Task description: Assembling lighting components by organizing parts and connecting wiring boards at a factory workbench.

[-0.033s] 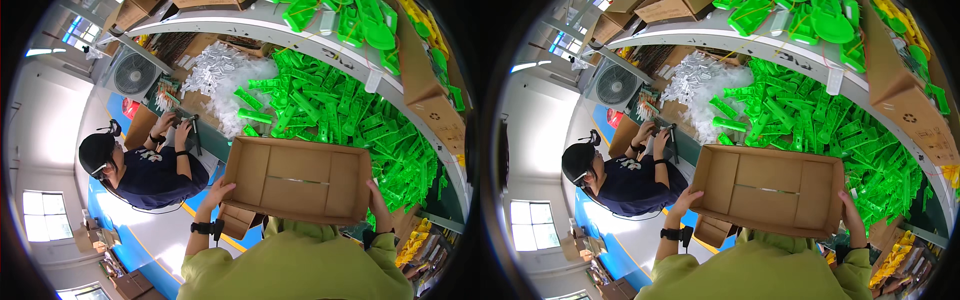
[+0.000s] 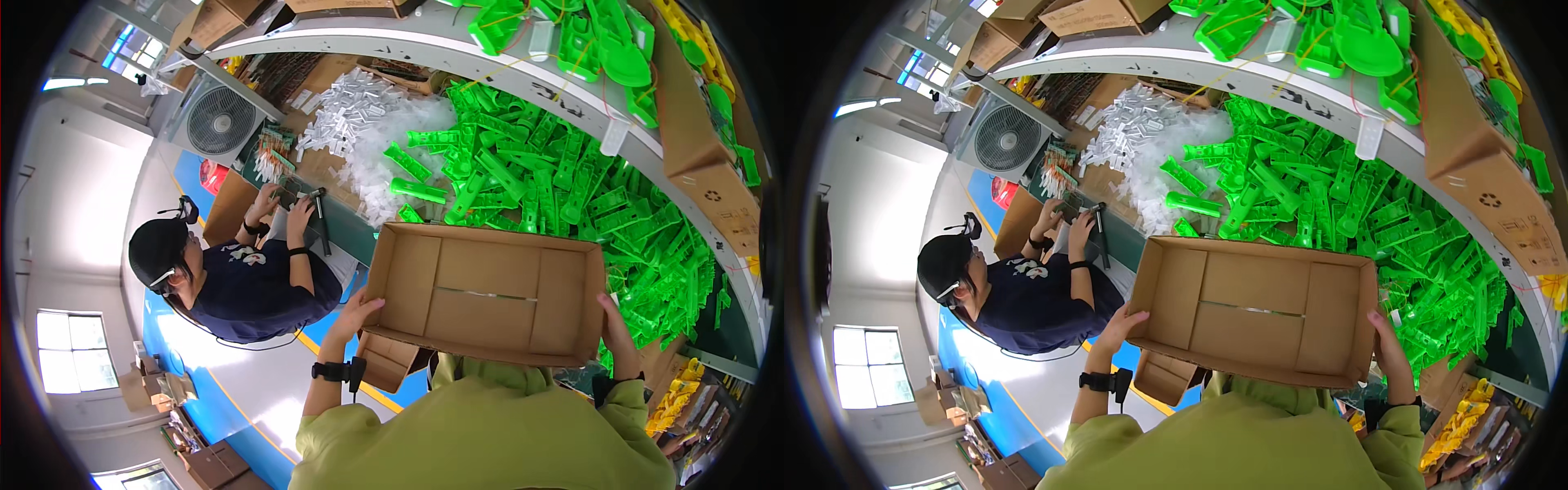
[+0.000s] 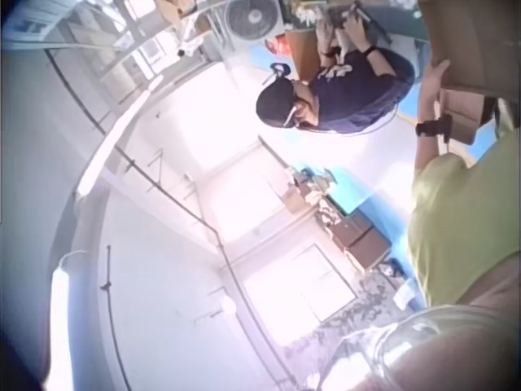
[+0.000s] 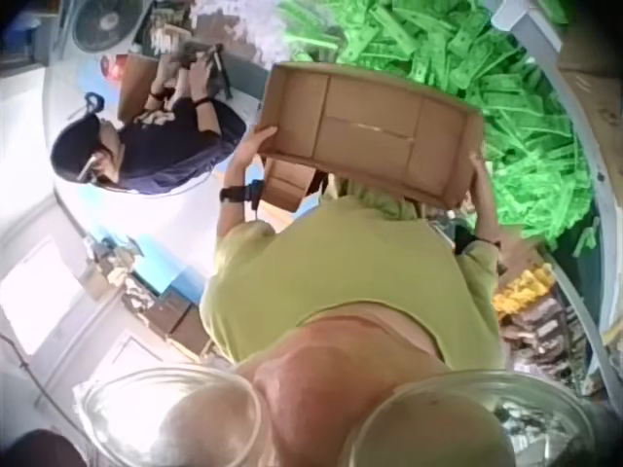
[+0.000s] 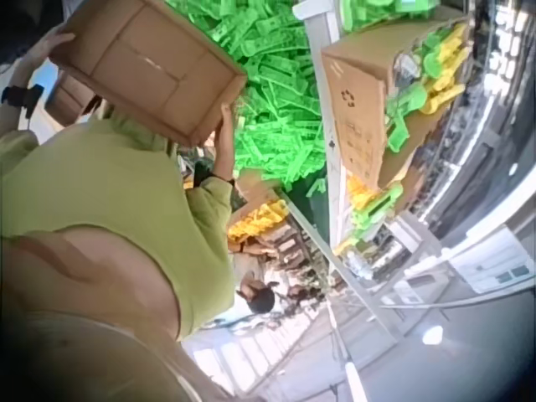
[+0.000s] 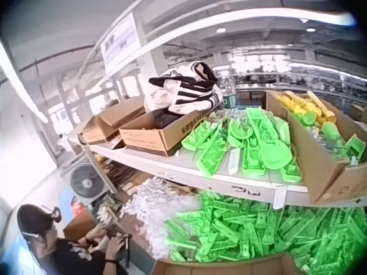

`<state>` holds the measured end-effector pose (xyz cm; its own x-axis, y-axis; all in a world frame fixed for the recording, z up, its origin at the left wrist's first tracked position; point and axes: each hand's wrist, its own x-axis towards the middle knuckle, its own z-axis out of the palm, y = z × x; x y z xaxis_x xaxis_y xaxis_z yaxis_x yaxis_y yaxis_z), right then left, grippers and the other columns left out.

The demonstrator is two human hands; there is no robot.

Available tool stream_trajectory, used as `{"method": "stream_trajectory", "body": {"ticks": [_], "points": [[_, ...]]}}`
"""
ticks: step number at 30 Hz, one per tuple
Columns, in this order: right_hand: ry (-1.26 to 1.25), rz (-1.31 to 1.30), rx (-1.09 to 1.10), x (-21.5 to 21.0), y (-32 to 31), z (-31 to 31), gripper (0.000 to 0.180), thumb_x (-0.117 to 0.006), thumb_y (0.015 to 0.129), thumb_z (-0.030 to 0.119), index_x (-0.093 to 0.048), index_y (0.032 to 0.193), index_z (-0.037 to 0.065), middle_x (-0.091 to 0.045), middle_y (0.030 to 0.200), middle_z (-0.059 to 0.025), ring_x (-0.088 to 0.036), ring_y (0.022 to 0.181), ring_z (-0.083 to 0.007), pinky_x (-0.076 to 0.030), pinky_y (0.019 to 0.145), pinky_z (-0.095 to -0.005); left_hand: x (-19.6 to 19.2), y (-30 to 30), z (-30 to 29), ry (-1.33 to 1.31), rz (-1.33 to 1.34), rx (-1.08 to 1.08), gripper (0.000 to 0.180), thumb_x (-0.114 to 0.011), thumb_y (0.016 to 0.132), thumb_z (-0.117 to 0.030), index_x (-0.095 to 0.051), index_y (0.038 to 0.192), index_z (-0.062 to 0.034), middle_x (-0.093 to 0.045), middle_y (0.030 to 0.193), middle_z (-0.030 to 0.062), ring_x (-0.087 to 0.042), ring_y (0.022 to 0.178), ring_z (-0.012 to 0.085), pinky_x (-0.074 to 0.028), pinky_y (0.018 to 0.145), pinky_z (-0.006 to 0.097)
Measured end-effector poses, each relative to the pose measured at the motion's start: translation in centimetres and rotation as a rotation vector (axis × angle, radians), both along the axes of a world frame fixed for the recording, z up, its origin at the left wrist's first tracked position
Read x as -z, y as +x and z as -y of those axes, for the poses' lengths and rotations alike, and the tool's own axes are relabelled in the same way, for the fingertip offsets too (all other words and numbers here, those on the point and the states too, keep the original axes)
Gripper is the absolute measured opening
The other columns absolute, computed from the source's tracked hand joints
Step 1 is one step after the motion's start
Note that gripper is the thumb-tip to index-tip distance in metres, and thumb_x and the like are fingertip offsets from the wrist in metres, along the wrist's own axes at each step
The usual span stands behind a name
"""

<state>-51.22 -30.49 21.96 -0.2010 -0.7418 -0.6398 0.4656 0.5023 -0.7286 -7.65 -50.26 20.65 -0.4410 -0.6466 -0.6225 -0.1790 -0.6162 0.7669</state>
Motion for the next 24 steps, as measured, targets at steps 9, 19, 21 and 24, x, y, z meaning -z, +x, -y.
{"method": "stream_trajectory", "body": {"ticks": [9, 19, 21, 24], "points": [[-0.005, -0.053, 0.040, 1.4, -0.1, 0.5, 0.062, -0.035, 0.083, 0.052, -0.034, 0.126, 0.009, -0.051, 0.113, -0.0116, -0.054, 0.092, -0.0213, -0.046, 0.075, -0.0346, 1.4, 2.5, 4.5, -0.030, -0.031, -0.231, 0.050, -0.053, 0.080, -0.025, -0.039, 0.121, 0.0010, -0.047, 0.117, 0.0095, -0.041, 0.112, 0.0175, -0.029, 0.094, 0.028], [0.149, -0.124, -0.014, 1.7, 3.7, 3.1, 0.052, -0.044, 0.078, 0.044, -0.044, 0.112, 0.003, -0.058, 0.087, -0.0105, -0.060, 0.076, -0.0220, -0.048, 0.068, -0.0324, 8.2, 7.5, 27.5, -0.263, 0.062, -0.690, 0.038, -0.052, 0.078, -0.026, -0.043, 0.110, -0.0082, -0.050, 0.106, 0.0136, -0.058, 0.087, 0.0277, -0.053, 0.056, 0.041], [0.169, -0.149, -0.024, 1.6, 4.1, 3.7, 0.051, -0.045, 0.078, 0.042, -0.044, 0.111, 0.003, -0.058, 0.086, -0.0109, -0.060, 0.075, -0.0224, -0.048, 0.067, -0.0320, 9.1, 7.6, 33.5, -0.250, 0.107, -0.767, 0.035, -0.053, 0.076, -0.025, -0.044, 0.104, -0.0075, -0.049, 0.102, 0.0137, -0.059, 0.080, 0.0281, -0.053, 0.054, 0.043], [0.195, -0.173, 0.021, 1.4, 4.7, 4.4, 0.048, -0.046, 0.078, 0.038, -0.045, 0.109, 0.002, -0.058, 0.084, -0.0121, -0.061, 0.073, -0.0231, -0.050, 0.065, -0.0309, 9.4, 7.2, 39.6, -0.328, 0.212, -0.836, 0.037, -0.055, 0.073, -0.025, -0.041, 0.102, -0.0073, -0.049, 0.089, 0.0107, -0.056, 0.066, 0.0239, -0.052, 0.049, 0.040]]}}
